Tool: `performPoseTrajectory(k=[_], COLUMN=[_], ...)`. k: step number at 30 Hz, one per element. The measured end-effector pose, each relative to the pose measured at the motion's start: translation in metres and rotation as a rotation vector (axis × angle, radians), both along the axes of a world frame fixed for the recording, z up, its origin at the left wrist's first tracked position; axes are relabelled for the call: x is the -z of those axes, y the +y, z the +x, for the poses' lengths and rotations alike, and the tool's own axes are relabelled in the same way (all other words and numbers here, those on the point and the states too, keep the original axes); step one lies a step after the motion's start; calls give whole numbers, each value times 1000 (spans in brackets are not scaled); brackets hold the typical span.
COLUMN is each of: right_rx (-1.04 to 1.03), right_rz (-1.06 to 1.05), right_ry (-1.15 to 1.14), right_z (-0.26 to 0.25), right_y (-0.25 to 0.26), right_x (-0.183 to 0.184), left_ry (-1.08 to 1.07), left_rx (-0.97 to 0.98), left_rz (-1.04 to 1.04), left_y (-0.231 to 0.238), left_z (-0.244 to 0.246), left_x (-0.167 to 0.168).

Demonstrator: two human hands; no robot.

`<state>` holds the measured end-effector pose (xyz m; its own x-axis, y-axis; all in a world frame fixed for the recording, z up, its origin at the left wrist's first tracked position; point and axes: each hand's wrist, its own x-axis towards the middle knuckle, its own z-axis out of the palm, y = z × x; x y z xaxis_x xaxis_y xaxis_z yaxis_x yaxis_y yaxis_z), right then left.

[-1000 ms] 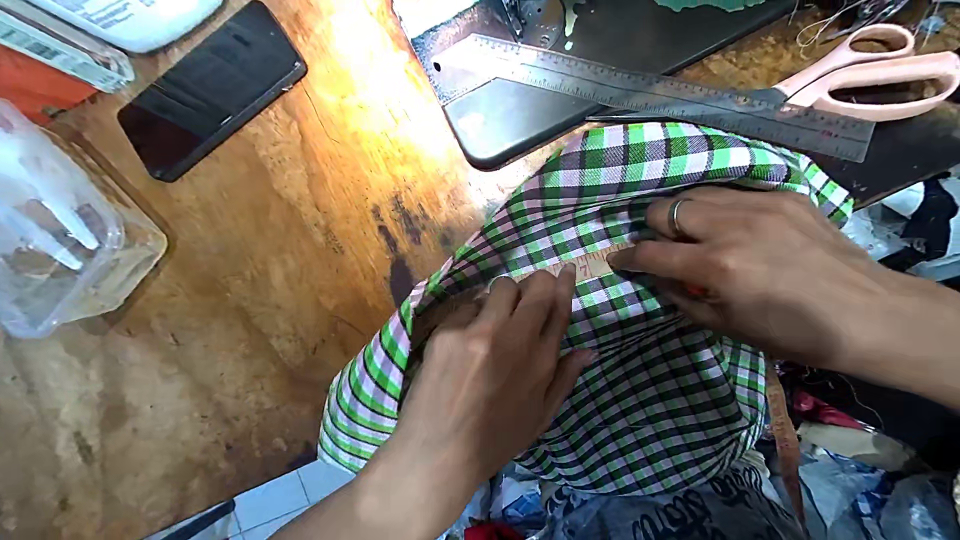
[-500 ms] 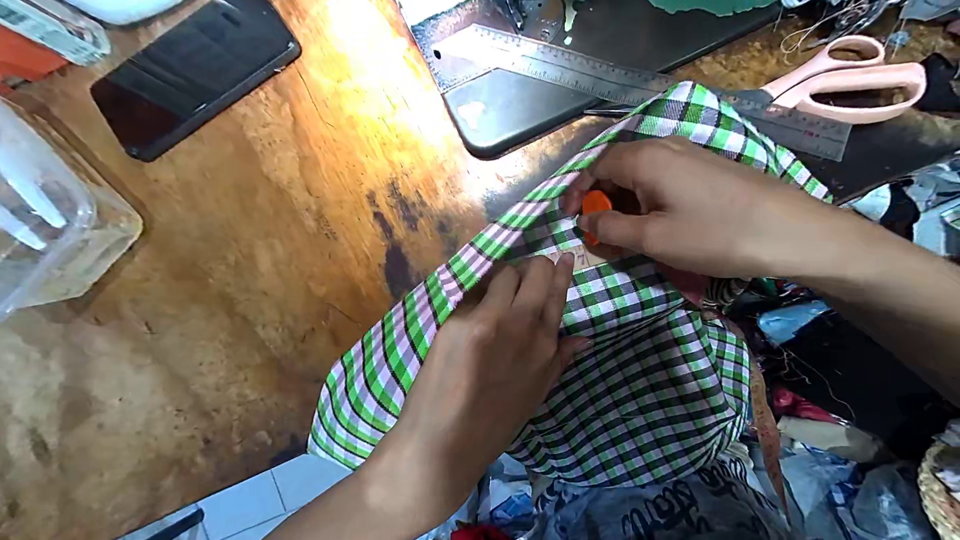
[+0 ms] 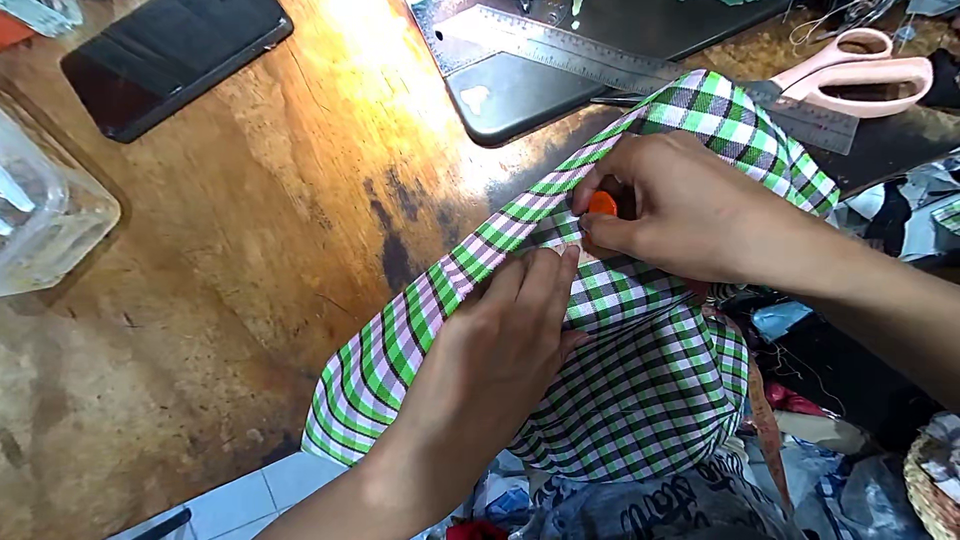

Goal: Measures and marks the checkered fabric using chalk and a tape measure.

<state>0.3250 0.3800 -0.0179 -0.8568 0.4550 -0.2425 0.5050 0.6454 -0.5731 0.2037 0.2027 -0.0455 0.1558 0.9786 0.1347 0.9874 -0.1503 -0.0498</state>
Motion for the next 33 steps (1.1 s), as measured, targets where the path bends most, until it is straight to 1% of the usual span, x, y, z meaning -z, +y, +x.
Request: performPoseTrajectory(k=[3, 4, 7, 9, 12, 14, 17, 21, 25, 28, 29, 31, 33], right_rx=[41, 60, 159, 175, 108, 59, 22, 8, 12, -84, -132, -176, -96], right_rz=[58, 36, -136, -216, -203, -161, -78, -19, 46, 75, 22, -197, -389], right_ry=[66, 113, 274, 302, 279, 258, 205, 115, 115, 84, 63, 102, 237], right_z=[1, 3, 9, 11, 11, 10, 11, 9, 8, 9, 10, 15, 24], right_y=[-6, -6, 3, 6, 9, 10, 6, 1, -1, -2, 1, 11, 20], right_x=[5, 8, 15, 15, 15, 15, 13, 9, 11, 11, 7, -1, -12], left_ry=[-16, -46, -257, -368, -447, -478, -481, -482, -487, -464, -464, -461, -451], left_rx=[9, 14, 53, 96, 185, 208, 200, 183, 173, 156, 154, 149, 141], left_rz=[-23, -21, -45, -77, -111, -123, -125, -117, -130, -133, -134, -143, -148], left_y=[-1, -2, -4, -4, 3, 6, 2, -2, -3, -2, -2, -1, -1], left_z=[-3, -6, -21, -30, -33, -31, -28, -27, -26, -24, -24, -23, -23], left_x=[0, 0, 0, 3, 13, 19, 22, 23, 22, 22, 22, 20, 19])
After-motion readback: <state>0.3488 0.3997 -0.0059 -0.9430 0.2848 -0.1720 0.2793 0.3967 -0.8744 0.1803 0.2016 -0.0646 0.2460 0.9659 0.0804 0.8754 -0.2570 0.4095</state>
